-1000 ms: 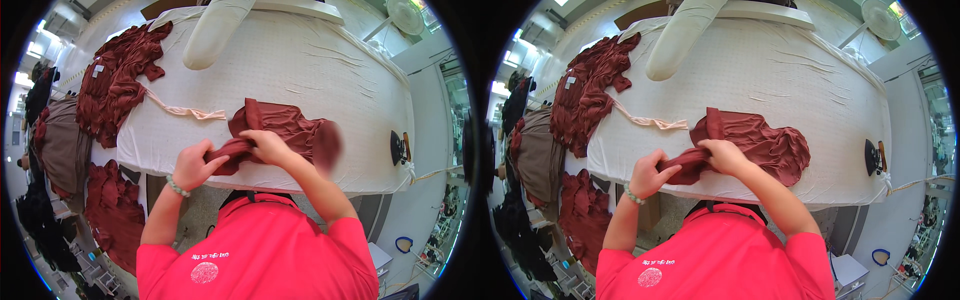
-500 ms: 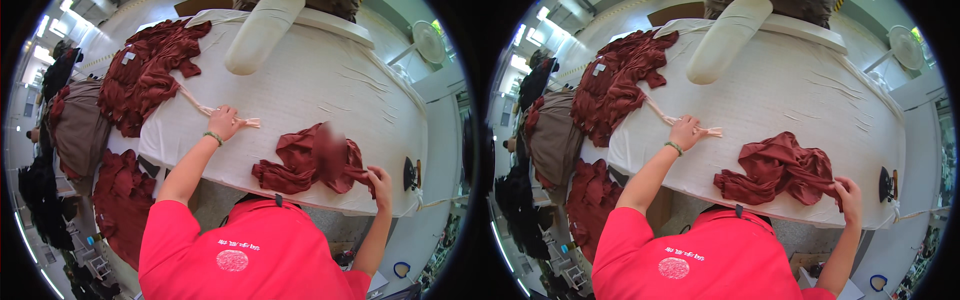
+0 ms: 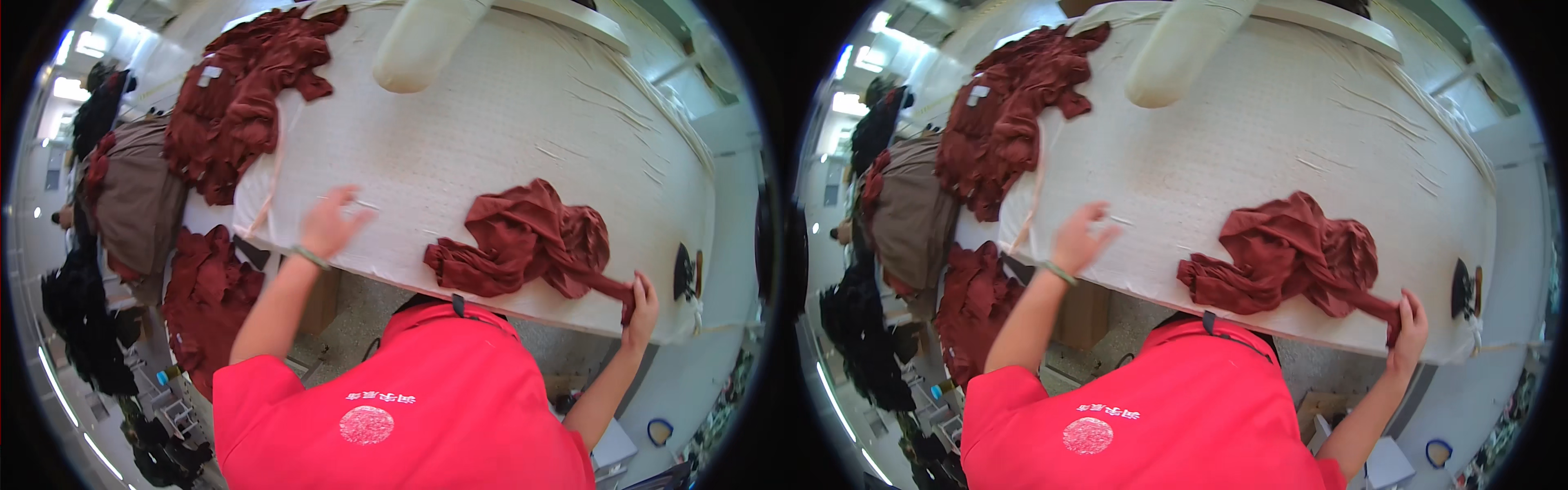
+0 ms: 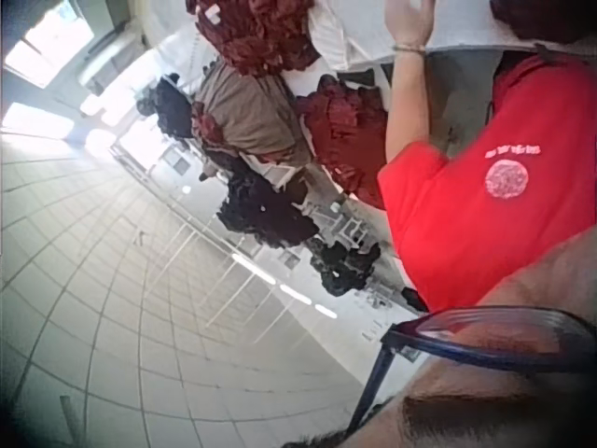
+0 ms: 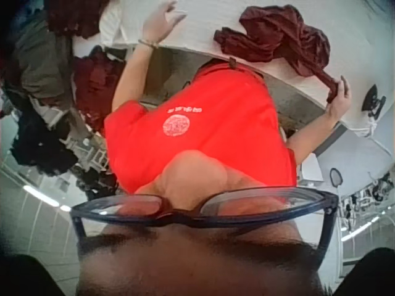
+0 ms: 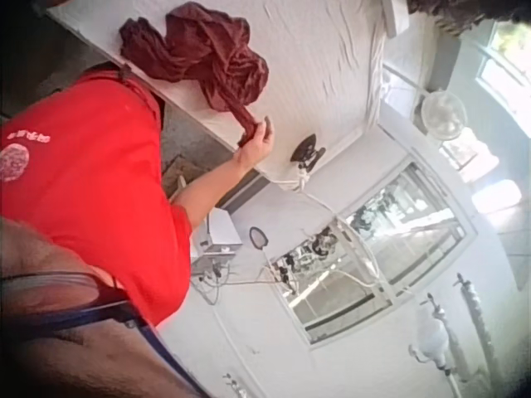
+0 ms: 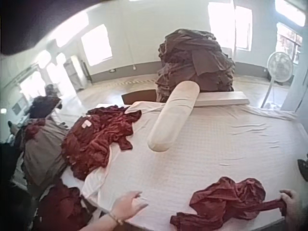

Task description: Ironing a red blouse on a professional workbench using a steam iron.

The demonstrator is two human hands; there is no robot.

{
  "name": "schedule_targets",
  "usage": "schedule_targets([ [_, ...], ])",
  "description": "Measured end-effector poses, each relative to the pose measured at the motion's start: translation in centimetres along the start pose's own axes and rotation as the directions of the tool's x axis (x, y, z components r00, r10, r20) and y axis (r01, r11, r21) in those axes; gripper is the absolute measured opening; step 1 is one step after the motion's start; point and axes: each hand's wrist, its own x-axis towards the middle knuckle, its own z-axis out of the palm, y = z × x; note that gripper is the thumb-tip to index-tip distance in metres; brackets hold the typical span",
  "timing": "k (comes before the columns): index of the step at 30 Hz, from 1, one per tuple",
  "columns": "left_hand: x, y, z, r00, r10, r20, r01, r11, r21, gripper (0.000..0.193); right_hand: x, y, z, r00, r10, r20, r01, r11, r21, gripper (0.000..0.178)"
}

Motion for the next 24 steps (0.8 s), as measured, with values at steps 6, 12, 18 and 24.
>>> schedule_targets([
  [6,-1.8,12.7,12.8,0.634,0.13,0.763,-0.309,0.946,0.096,0.057,0.4,-5.0,-5.7,0.966,-0.259,0.005,0.259,0.963,-0.075,0.028],
  [12,4.6,11.5,-0.2,0.732,-0.147,0.665,0.546,0.71,-0.444,0.011,-6.4,-9.7,-30.7,0.532,-0.333,-0.778,0.487,0.872,-0.04,0.023],
  [18,19.3,9.3,-1.6,0.983,0.153,-0.098,-0.177,0.924,-0.34,0.031,-1.9,-4.0,-43.9,0.617,0.032,-0.786,0.266,0.932,0.247,0.037],
  [24,33.8,5.3,-19.0,0.657,-0.248,-0.712,-0.198,0.854,-0.48,0.049,6.5,-9.4,-41.9,0.69,-0.309,-0.655,0.506,0.853,0.13,0.038],
])
